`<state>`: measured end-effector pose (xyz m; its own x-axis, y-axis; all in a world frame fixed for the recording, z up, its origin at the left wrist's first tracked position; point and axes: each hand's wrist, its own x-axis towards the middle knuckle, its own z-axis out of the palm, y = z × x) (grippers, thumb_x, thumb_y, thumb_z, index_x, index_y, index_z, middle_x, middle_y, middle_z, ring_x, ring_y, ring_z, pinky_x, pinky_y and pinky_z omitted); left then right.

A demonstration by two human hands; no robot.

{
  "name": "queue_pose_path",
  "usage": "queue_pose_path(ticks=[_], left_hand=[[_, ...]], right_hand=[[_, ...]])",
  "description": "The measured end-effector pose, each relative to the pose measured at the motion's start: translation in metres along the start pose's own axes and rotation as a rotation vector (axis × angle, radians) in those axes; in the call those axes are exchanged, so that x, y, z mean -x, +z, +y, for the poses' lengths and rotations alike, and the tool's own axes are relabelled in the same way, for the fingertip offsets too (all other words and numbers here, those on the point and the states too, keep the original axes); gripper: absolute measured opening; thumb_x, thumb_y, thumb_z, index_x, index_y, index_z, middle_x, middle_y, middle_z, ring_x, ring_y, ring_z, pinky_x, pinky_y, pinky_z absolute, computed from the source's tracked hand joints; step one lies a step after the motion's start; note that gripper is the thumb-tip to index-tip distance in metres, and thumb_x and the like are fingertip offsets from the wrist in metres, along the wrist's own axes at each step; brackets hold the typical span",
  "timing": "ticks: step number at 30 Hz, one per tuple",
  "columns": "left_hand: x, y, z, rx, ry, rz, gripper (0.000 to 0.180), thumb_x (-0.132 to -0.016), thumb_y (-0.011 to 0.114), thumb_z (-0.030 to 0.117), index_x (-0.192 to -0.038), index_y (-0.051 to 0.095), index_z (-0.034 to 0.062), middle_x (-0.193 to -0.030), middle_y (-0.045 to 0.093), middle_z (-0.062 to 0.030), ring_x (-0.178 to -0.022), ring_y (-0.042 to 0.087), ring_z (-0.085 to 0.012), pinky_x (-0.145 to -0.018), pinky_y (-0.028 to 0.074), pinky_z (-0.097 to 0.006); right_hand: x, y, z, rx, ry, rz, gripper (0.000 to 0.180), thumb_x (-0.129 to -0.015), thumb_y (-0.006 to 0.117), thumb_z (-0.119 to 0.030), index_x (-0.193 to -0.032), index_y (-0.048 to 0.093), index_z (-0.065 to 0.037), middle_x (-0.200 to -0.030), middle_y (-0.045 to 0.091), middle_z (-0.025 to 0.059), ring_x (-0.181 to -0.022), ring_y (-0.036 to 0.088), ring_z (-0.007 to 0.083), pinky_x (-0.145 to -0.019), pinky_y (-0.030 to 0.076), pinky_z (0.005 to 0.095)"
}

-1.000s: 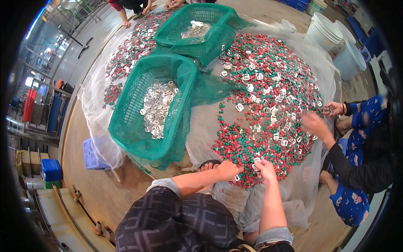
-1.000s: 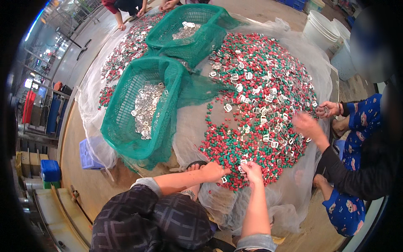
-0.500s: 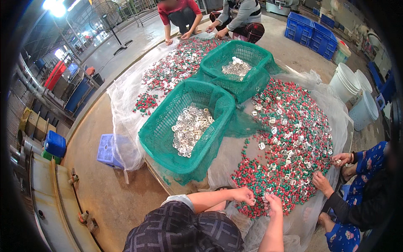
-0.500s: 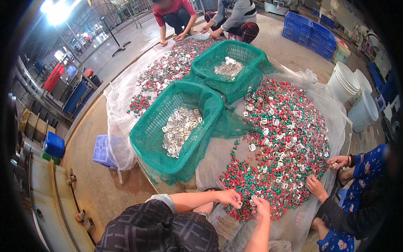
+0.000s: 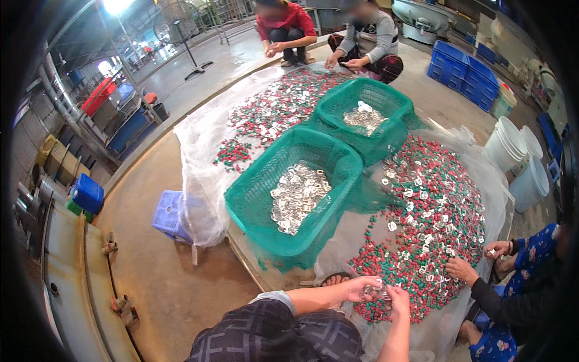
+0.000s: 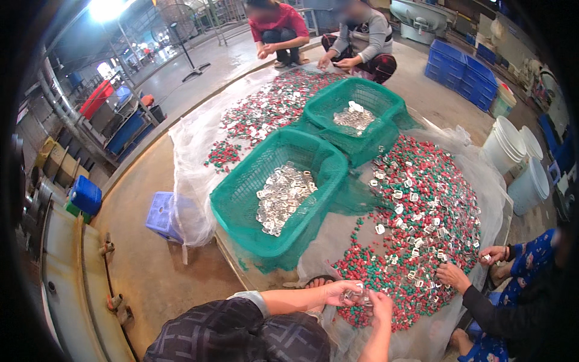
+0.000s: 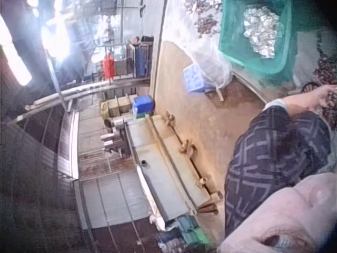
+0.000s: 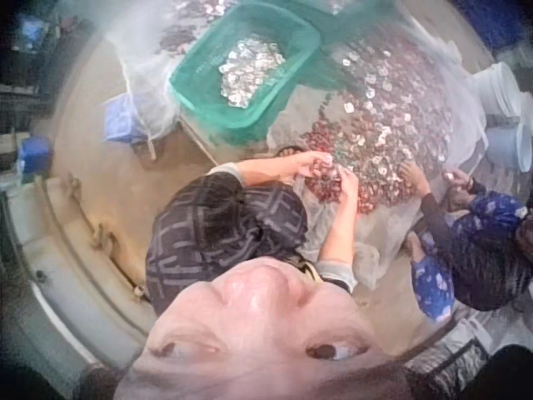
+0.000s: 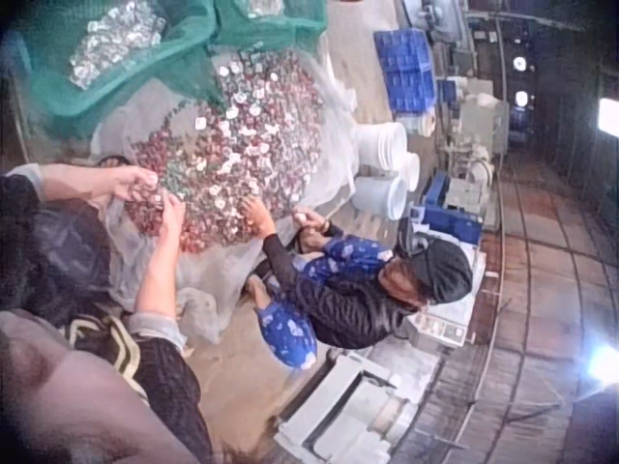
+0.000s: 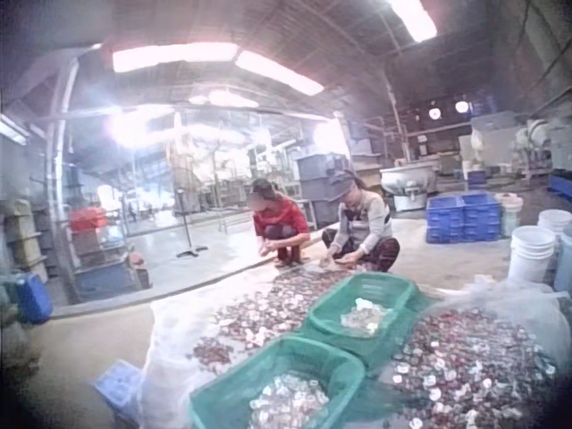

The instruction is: The person sits at a table and sorts a large pile of red and green bottle caps by hand, picking out silver metal pieces and placing them into green baskets. Other workers are also sorting at the same table.

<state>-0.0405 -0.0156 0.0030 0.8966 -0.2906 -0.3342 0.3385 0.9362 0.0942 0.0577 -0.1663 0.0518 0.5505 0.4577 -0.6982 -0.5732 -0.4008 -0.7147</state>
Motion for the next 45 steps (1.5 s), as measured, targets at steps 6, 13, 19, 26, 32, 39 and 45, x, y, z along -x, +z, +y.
queue_pose_path(ticks=[6,13,19,26,32,39,45], left_hand=[[0.01,0.017,0.006,-0.335,0.074,0.123,0.013,-0.082,0.055,0.009,-0.092,0.048,0.0134,-0.079,0.06,-0.0029,-0.065,0.061,-0.0176,-0.043,0.039,-0.022],[0.011,0.036,0.023,-0.407,0.118,0.232,0.016,-0.082,0.057,0.019,-0.096,0.053,0.0127,-0.09,0.061,-0.003,-0.073,0.061,-0.0147,-0.046,0.04,-0.024],[-0.008,0.032,0.02,-0.293,0.039,0.196,0.053,-0.09,0.035,0.052,-0.112,0.049,0.0059,-0.102,0.059,-0.0119,-0.085,0.062,-0.0243,-0.05,0.046,-0.026],[-0.024,0.046,0.014,-0.35,-0.086,0.17,0.053,-0.09,0.035,0.05,-0.119,0.047,0.0072,-0.104,0.06,-0.0084,-0.088,0.062,-0.0197,-0.053,0.05,-0.025],[-0.031,0.037,0.004,-0.526,-0.126,0.23,0.027,-0.089,0.052,0.026,-0.11,0.055,0.0095,-0.094,0.063,-0.0038,-0.082,0.063,-0.016,-0.054,0.049,-0.025],[-0.03,0.025,-0.012,-0.584,-0.093,0.319,0.016,-0.087,0.056,0.015,-0.102,0.057,0.0083,-0.09,0.063,-0.0052,-0.076,0.064,-0.0182,-0.053,0.05,-0.027],[-0.023,0.034,0.003,-0.627,-0.022,0.406,0.015,-0.087,0.056,0.015,-0.1,0.057,0.0093,-0.088,0.063,-0.0053,-0.073,0.063,-0.0181,-0.053,0.049,-0.027]], right_hand=[[0.003,0.001,0.0,-0.044,-0.07,0.051,0.014,-0.085,0.057,-0.02,-0.079,0.056,-0.008,-0.061,0.054,-0.0007,-0.043,0.044,0.008,-0.036,0.029,0.0215],[0.002,0.004,-0.008,-0.233,-0.019,0.059,0.011,-0.084,0.057,-0.019,-0.09,0.059,-0.009,-0.07,0.055,-0.0013,-0.053,0.048,0.0081,-0.04,0.032,0.0214],[0.012,-0.008,-0.011,-0.246,-0.006,0.068,0.013,-0.085,0.057,-0.018,-0.088,0.059,-0.005,-0.066,0.053,-0.0014,-0.051,0.044,0.0061,-0.04,0.031,0.0208],[0.012,-0.026,-0.008,-0.181,0.024,-0.001,0.019,-0.087,0.054,-0.017,-0.097,0.061,-0.003,-0.076,0.063,0.0041,-0.05,0.046,0.005,-0.039,0.031,0.019],[0.004,-0.029,0.008,-0.014,-0.008,-0.034,0.019,-0.085,0.057,-0.017,-0.094,0.064,-0.003,-0.075,0.065,0.0046,-0.049,0.046,0.0044,-0.04,0.033,0.0204],[0.011,-0.027,0.015,0.08,-0.021,-0.013,0.018,-0.081,0.063,-0.02,-0.089,0.065,-0.004,-0.071,0.064,0.002,-0.047,0.044,0.0041,-0.04,0.033,0.0213],[0.01,-0.026,0.009,-0.168,0.083,-0.022,0.022,-0.085,0.058,-0.024,-0.096,0.062,-0.005,-0.077,0.064,0.0038,-0.049,0.044,0.0052,-0.038,0.03,0.0201]])
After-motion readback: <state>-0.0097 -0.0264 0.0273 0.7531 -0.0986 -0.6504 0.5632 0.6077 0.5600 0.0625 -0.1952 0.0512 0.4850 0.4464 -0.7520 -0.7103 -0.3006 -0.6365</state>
